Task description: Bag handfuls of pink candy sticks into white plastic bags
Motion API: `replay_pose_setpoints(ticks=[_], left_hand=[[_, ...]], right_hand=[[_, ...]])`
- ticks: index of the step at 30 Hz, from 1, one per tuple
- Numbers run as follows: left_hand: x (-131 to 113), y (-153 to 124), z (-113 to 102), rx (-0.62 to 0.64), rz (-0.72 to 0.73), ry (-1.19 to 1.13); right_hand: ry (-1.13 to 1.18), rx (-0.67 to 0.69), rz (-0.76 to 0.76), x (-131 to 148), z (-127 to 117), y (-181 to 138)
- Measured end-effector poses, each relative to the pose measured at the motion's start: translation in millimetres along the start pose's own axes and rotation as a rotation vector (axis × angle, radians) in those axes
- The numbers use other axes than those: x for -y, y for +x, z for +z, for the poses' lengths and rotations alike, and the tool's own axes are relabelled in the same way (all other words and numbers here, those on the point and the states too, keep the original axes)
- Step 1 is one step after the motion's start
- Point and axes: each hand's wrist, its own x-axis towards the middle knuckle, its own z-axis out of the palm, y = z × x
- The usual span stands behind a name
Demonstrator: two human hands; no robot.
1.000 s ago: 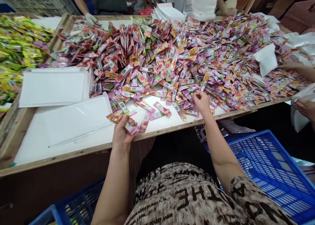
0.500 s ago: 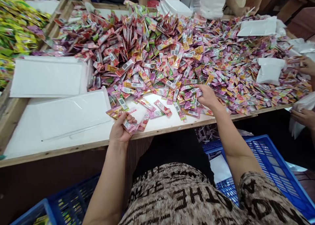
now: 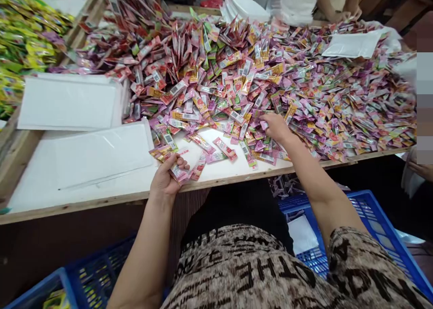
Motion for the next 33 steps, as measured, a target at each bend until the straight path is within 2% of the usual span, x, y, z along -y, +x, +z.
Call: replay_pose_setpoints(ticks=[1,3,5,7,10,14,18,20,22,25,28,30,33], left_hand=[[0,0,0,0.000,0.003,-0.004],[0,-1,-1,0.002,0.014,-0.021],[0,-1,-1,0.011,0.022,-0.036],[0,0,-2,0.023,0.016,-0.034],[0,1,-2,0.018,-0.006,-0.006],[1,1,-1,0.002,-0.009,-0.009],[1,-1,-1,0.003,0.006,-0.032],[1,-1,-2,0.008,0.017,-0.023],[1,-1,-2,0.018,0.020,-0.001],[1,0,0,0.028,0.016,0.010],[1,-1,1,0.024,0.027,-0.012],[1,-2,1,0.019,0.030,-0.022],[0,-4,1,0.026,0.028,-0.035]], right_hand=[[-0.023,-0.005,-0.004,1,1,2],[-0.014,-0.103,0.060,4,-2,1],[0.063,-0.200,0.178,9,-10,-7],[0.124,-0.196,0.298,19,-18,-19],[0.071,-0.053,0.412,43,-16,-37],[-0.079,0.116,0.497,66,0,-55],[0.015,0.299,0.465,64,-2,-82],[0.079,0.334,0.473,60,-9,-92],[0.094,0.248,0.537,62,-12,-95],[0.035,0.115,0.594,72,-2,-84],[0.019,0.108,0.605,79,11,-73],[0.175,0.115,0.645,71,9,-76],[0.540,0.072,0.699,47,-15,-95]])
